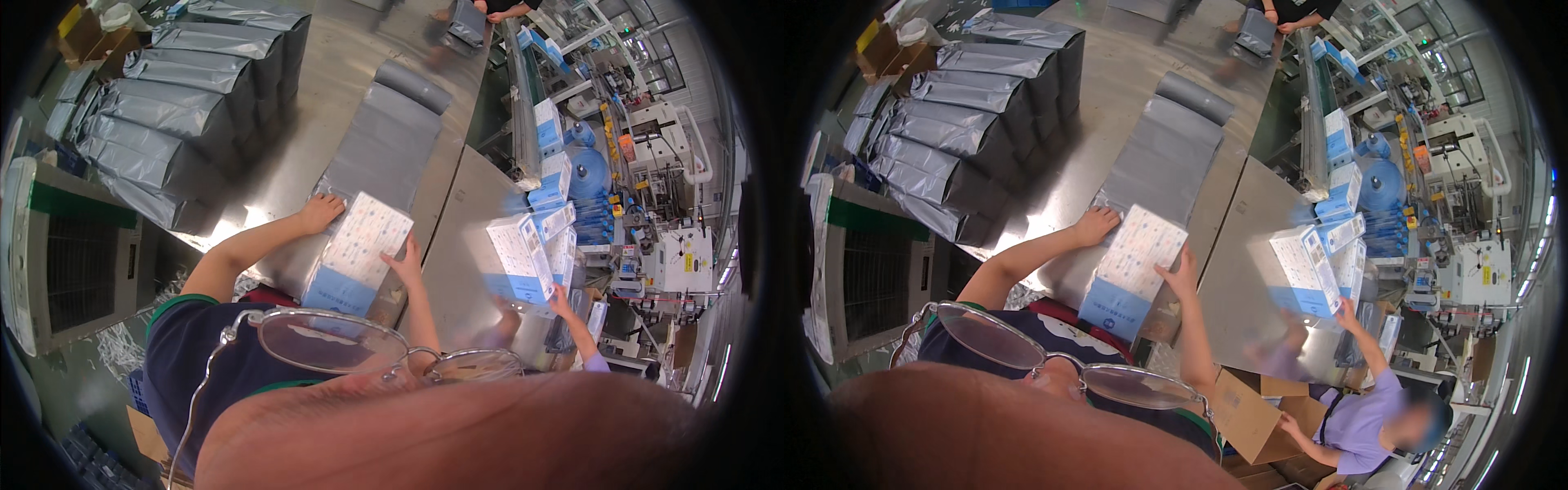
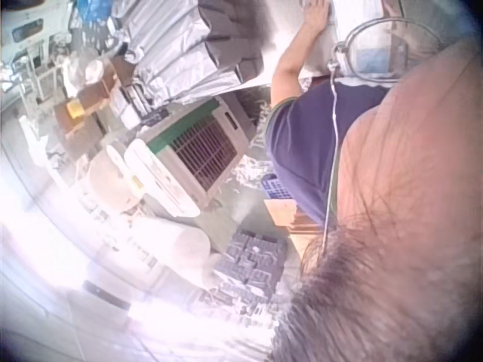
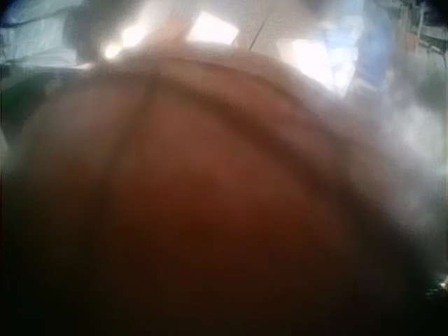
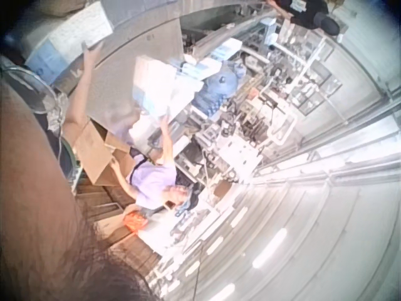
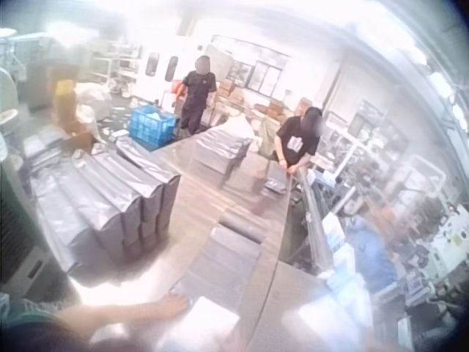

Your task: The person places items into gray bags, peels off adhesive strips, and folds the bags to seal them at a metal workstation.

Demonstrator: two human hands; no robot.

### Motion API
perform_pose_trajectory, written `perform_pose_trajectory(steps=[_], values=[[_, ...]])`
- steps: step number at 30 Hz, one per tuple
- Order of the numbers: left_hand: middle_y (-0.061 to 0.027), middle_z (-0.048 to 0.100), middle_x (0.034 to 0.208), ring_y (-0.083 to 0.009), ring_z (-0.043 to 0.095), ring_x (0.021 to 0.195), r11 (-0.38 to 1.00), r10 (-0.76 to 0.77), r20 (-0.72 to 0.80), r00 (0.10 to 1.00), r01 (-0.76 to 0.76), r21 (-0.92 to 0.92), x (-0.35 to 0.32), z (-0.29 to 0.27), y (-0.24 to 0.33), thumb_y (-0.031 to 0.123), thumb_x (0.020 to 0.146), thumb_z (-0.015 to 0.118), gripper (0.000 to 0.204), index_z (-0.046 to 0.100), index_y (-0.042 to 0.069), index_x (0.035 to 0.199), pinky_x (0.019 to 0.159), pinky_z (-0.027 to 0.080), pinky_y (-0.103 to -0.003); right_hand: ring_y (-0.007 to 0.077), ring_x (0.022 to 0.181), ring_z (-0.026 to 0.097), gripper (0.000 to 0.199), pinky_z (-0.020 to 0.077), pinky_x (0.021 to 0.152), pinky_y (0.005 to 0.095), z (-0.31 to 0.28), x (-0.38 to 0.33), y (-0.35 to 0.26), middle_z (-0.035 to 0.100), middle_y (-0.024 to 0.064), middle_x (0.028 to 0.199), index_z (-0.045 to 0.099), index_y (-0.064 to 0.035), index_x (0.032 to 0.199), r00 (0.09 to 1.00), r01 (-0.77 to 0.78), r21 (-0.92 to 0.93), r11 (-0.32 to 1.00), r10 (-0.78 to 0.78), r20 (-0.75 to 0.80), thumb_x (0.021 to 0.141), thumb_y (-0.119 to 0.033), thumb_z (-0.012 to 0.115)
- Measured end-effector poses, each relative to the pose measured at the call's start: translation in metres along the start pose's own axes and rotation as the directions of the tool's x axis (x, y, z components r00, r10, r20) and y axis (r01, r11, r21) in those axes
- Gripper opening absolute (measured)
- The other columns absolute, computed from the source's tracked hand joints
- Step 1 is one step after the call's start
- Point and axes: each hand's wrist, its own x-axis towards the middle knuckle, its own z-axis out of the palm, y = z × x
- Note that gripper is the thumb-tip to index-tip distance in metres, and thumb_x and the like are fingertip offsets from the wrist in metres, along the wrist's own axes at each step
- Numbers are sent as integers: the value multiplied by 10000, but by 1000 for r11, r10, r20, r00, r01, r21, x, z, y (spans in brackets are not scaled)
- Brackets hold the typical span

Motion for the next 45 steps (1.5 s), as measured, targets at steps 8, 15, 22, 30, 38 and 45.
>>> perform_pose_trajectory(steps=[8, 15, 22, 30, 38, 45], values=[[-61, 478, 804, -197, 481, 765, 990, 110, -24, 994, -107, 93, 7, 40, -25, 157, 676, 449, 180, 453, 92, 843, 607, 405, -305, 318, 833, 504, 407, 402, 702, 370, 21, 35, -52, 535, 164, 905, 479, -73, 996, 989, 146, -734, 663, -111, 96, 742, -392, 478], [-99, 501, 692, -281, 509, 674, 869, -300, 116, 947, 322, -377, 36, 31, -43, 226, 766, 423, 158, 470, 78, 796, 549, 403, -374, 308, 740, 543, 443, 417, 616, 371, 50, 39, -63, 573, 148, 767, 451, -99, 1066, 981, 168, -844, 509, 1, 196, 728, -383, 501], [-88, 482, 760, -284, 490, 718, 948, -35, -162, 986, -19, -318, 46, -17, -11, 165, 677, 519, 116, 464, 67, 706, 545, 396, -381, 282, 704, 518, 739, 404, 620, 369, 59, 83, -71, 538, 146, 788, 283, -69, 1202, 912, 238, -918, 317, -398, 99, 542, -115, 612], [-105, 430, 810, -267, 475, 767, 883, -323, -384, 865, 130, -451, -3, 2, 28, 72, 655, 506, 129, 422, 53, 751, 578, 415, -350, 145, 730, 506, 435, 404, 637, 235, 49, 32, 14, 532, 83, 850, 407, -8, 1081, 658, 305, 22, 952, -194, -728, 656, 50, 476], [-143, 447, 783, -336, 468, 683, 652, -458, -229, 859, 150, -743, -6, 8, 13, 50, 687, 481, 134, 387, 33, 781, 564, 376, -392, 171, 744, 515, 233, 408, 673, 266, 58, 21, 29, 547, 123, 867, 501, 63, 916, 755, 242, -66, 968, -230, -614, 798, -76, 355], [-159, 537, 723, -331, 511, 687, 648, -593, 92, 800, 541, -536, -29, 14, 5, 189, 723, 462, 146, 502, 51, 747, 581, 402, -404, 352, 602, 544, 240, 412, 534, 412, 49, 26, -9, 554, 208, 657, 523, 44, 774, 973, 55, -846, 531, -219, -74, 747, -171, 421]])
